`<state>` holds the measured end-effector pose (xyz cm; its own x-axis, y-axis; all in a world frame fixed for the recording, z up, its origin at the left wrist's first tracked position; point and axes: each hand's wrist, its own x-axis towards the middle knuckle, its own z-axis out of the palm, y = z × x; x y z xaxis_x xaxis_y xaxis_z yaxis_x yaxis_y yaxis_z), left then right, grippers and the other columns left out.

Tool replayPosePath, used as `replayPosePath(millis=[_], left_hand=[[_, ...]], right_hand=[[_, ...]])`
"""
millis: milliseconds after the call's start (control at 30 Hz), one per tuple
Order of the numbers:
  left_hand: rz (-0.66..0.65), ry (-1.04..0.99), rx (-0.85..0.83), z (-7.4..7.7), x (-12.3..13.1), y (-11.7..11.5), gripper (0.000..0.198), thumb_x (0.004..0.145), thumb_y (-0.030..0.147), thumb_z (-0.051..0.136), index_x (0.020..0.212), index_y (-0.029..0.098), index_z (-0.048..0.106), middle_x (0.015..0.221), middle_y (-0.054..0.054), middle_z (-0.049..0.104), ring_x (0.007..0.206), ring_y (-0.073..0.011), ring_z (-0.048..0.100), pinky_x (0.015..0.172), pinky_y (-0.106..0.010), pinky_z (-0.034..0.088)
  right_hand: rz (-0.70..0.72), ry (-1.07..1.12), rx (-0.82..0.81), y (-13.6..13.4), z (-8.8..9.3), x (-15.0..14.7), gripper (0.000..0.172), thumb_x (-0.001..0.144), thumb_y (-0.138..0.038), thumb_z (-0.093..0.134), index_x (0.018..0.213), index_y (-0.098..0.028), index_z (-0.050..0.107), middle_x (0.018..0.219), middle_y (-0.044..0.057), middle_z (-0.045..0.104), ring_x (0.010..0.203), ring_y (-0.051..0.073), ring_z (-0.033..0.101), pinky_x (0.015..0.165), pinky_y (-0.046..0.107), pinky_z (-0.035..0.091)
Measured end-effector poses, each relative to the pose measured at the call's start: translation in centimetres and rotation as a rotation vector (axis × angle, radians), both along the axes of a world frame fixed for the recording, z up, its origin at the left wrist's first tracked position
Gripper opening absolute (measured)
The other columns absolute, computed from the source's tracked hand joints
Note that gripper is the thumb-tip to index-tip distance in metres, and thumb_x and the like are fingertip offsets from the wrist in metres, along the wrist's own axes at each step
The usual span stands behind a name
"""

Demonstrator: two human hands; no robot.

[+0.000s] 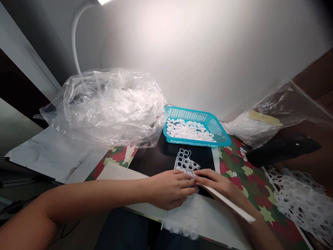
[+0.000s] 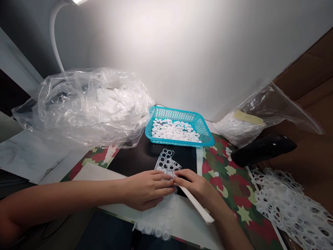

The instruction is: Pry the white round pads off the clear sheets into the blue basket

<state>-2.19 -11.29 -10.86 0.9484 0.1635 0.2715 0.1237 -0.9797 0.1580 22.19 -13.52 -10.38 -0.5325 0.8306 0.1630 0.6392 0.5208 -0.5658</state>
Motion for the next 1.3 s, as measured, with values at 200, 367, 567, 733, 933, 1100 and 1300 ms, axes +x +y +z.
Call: replayPosePath(millis=[200, 367, 567, 733, 933, 1100, 1300], left_hand=[[0.008, -0.006, 0.012, -0.3, 0.1, 0.0, 0.043, 0.088, 0.025, 0.039, 0.127, 0.008, 0.046, 0.127, -0.011, 0.054, 0.123, -0.0233, 0.043, 0.1, -0.035, 0.035], [0.012, 0.004, 0.033, -0.1, 0.0, 0.0, 0.043, 0.087, 0.025, 0.039, 0.127, 0.008, 0.046, 0.134, -0.011, 0.049, 0.121, -0.0238, 0.044, 0.099, -0.035, 0.037], [0.015, -0.007, 0.022, 0.0, -0.1, 0.0, 0.042, 0.088, 0.025, 0.039, 0.126, 0.009, 0.047, 0.135, -0.01, 0.049, 0.123, -0.0244, 0.043, 0.099, -0.037, 0.038], [0.015, -0.008, 0.017, -0.2, -0.1, -0.1, 0.043, 0.089, 0.026, 0.038, 0.127, 0.009, 0.047, 0.135, -0.01, 0.049, 0.123, -0.0243, 0.044, 0.101, -0.037, 0.037], [0.012, -0.009, 0.015, -0.3, -0.1, -0.1, 0.043, 0.089, 0.026, 0.037, 0.127, 0.009, 0.047, 0.135, -0.01, 0.049, 0.123, -0.0246, 0.044, 0.101, -0.038, 0.037], [0.013, -0.029, 0.006, -0.2, -0.1, -0.1, 0.042, 0.088, 0.025, 0.04, 0.126, 0.008, 0.048, 0.133, -0.011, 0.051, 0.122, -0.0244, 0.045, 0.101, -0.038, 0.038], [0.013, -0.022, 0.008, -0.2, 0.0, -0.1, 0.042, 0.088, 0.025, 0.039, 0.126, 0.008, 0.048, 0.134, -0.011, 0.05, 0.123, -0.0243, 0.045, 0.101, -0.037, 0.038]], right_hand=[[-0.03, -0.024, 0.027, 0.2, -0.9, -0.3, 0.025, 0.092, -0.034, 0.044, 0.109, -0.029, 0.061, 0.105, 0.003, 0.066, 0.094, 0.018, 0.065, 0.08, 0.026, 0.056], [-0.013, 0.021, 0.192, 0.2, -1.1, -0.7, 0.027, 0.094, -0.021, 0.038, 0.107, -0.025, 0.06, 0.106, 0.006, 0.065, 0.098, 0.019, 0.062, 0.082, 0.031, 0.054], [-0.174, 0.106, 0.221, 0.5, -1.4, -0.7, 0.021, 0.093, -0.023, 0.042, 0.105, -0.022, 0.059, 0.105, 0.006, 0.066, 0.099, 0.019, 0.063, 0.087, 0.032, 0.052], [-0.38, 0.201, 0.17, 0.6, -1.4, -1.0, 0.021, 0.092, -0.031, 0.046, 0.099, -0.022, 0.064, 0.099, 0.004, 0.068, 0.092, 0.02, 0.064, 0.082, 0.032, 0.052], [-0.528, 0.459, 0.026, 0.9, -1.7, -1.1, 0.02, 0.088, -0.036, 0.053, 0.092, -0.021, 0.065, 0.097, 0.004, 0.066, 0.086, 0.02, 0.064, 0.079, 0.033, 0.056], [-0.577, 0.584, -0.048, 1.1, -2.1, -1.2, 0.023, 0.085, -0.038, 0.056, 0.088, -0.018, 0.067, 0.097, 0.005, 0.064, 0.089, 0.019, 0.064, 0.083, 0.034, 0.057], [-0.637, 0.529, 0.058, 1.2, -1.7, -1.0, 0.024, 0.085, -0.039, 0.055, 0.09, -0.018, 0.065, 0.096, 0.006, 0.065, 0.087, 0.02, 0.065, 0.08, 0.036, 0.057]])
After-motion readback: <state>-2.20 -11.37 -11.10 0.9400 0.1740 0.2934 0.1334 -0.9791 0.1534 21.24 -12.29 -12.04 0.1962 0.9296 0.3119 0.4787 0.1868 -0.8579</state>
